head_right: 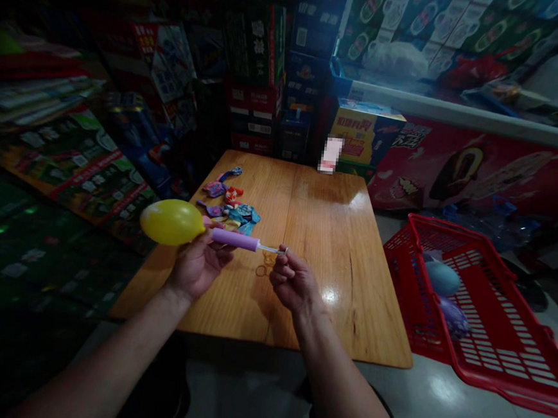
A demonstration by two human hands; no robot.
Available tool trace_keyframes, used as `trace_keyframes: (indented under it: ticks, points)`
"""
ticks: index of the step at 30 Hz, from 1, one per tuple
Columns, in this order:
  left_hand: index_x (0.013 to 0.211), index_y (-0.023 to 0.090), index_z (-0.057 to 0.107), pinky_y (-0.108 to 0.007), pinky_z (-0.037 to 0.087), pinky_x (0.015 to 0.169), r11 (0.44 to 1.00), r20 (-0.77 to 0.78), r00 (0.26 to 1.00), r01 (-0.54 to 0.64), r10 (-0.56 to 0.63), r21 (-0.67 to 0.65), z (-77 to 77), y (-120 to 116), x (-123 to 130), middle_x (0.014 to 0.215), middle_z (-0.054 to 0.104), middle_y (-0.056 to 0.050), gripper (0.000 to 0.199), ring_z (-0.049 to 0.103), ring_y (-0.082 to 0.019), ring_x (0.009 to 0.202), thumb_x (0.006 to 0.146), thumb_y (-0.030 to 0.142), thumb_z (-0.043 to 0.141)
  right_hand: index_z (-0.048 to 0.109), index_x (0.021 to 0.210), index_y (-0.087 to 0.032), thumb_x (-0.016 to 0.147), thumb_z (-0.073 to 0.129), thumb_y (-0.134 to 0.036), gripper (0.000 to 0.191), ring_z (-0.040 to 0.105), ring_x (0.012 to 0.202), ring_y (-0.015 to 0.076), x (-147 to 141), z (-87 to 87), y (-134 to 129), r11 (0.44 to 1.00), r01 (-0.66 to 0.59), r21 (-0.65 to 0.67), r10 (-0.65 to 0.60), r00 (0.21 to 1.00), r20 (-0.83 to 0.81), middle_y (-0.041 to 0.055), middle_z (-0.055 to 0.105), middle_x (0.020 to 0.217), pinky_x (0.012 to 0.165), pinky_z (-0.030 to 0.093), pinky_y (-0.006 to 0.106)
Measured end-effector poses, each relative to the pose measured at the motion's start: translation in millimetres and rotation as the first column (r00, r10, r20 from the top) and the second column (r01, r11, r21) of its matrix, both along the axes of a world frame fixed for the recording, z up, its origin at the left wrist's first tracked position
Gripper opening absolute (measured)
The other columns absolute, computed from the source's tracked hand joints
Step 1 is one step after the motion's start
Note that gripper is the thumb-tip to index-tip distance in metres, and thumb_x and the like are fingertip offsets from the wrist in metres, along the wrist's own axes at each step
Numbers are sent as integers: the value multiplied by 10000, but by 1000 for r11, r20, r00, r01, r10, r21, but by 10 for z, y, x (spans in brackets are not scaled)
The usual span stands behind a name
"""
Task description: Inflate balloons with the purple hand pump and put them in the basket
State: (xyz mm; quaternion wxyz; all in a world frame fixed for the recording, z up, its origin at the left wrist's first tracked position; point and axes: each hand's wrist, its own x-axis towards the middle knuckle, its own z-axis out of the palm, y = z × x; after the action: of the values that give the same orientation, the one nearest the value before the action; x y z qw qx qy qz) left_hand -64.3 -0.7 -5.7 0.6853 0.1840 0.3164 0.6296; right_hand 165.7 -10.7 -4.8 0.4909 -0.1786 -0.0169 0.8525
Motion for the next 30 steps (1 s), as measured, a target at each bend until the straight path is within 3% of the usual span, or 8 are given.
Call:
trace_keyframes:
  ticks: [3,7,12,17,23,30]
  points:
    - [1183,202,609,-313,593,694,995,38,995,91,-89,-49,-103,-49,109,1087,727,-116,328,724,-215,868,887,334,660,594,1000,-132,919,591,-142,82,378,403,-2,-141,-77,-56,999,-45,11,45,999,10,-42,597,687,422,348,131]
    - [1163,196,621,-314,593,700,995,52,995,88,-85,-42,-177,-65,176,1019,735,-96,303,721,-208,848,891,324,657,589,995,-129,931,567,-136,69,376,404,-5,-192,-112,-67,1000,-28,-6,28,1000,5,-42,595,689,428,353,125]
    - [1103,204,647,-300,588,677,997,40,997,72,-71,-40,-100,-17,97,939,734,-57,248,717,-193,795,876,301,674,594,1003,-127,949,523,-126,89,374,399,-5,-53,-33,-20,997,-65,-28,66,998,15,-33,597,696,432,361,127]
    - [1111,205,639,-289,580,693,998,-8,999,-47,47,31,-32,29,-27,999,738,-77,261,720,-200,852,878,318,670,592,982,-128,954,507,-110,92,368,393,-7,69,24,-9,1000,0,17,-1,1000,1,-43,591,689,423,353,122]
    - [1133,203,634,-313,587,682,994,-33,994,98,-100,-44,-86,-88,118,1023,734,-93,270,718,-201,833,900,340,639,587,997,-134,941,551,-147,68,366,398,-5,-147,-103,-118,998,-63,-9,63,998,-5,-44,593,686,429,351,127]
    - [1089,210,642,-296,584,685,999,-31,999,41,-42,-17,-58,-10,52,942,732,-49,255,719,-188,806,857,306,686,583,1014,-132,978,472,-143,117,370,401,4,-39,-57,0,997,-75,-15,76,997,20,-36,592,692,427,362,130]
